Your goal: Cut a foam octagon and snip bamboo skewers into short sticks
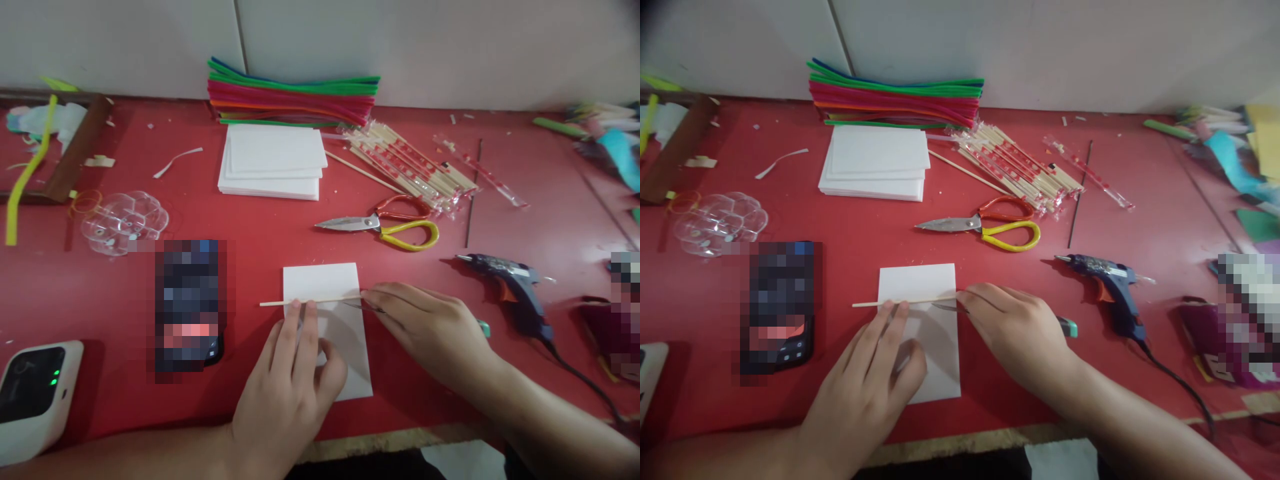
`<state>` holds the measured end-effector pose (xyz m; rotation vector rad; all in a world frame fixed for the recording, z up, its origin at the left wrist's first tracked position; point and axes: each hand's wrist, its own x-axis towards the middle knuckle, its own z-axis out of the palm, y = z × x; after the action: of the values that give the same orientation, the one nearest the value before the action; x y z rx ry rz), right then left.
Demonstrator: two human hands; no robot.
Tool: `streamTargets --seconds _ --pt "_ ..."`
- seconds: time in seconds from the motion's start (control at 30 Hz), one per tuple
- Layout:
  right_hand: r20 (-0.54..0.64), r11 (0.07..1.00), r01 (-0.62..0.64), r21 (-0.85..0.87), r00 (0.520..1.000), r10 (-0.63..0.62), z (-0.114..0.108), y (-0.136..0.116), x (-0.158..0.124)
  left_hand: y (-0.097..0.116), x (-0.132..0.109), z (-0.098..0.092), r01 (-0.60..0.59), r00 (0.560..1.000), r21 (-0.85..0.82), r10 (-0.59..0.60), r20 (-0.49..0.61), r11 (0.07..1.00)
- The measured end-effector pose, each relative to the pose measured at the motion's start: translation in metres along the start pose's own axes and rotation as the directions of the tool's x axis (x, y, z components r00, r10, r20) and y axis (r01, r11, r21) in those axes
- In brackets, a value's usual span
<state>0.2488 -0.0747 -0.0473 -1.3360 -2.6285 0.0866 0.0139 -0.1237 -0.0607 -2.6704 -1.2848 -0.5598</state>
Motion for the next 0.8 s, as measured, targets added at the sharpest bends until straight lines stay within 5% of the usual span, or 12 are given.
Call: streamTargets --seconds 0.6,0.8 --pt "0.073 0.998 -0.048 0.031 0.996 0.046 -0.002 -0.001 0.0 0.0 -0.001 0.0 -0.01 1.0 -0.009 0.01 0.005 1.0" --pt "0.072 0.991 -0.037 0.132 0.997 0.027 -0.025 0.005 0.013 0.003 0.0 0.003 0.01 1.0 0.023 -0.009 -0.022 1.0"
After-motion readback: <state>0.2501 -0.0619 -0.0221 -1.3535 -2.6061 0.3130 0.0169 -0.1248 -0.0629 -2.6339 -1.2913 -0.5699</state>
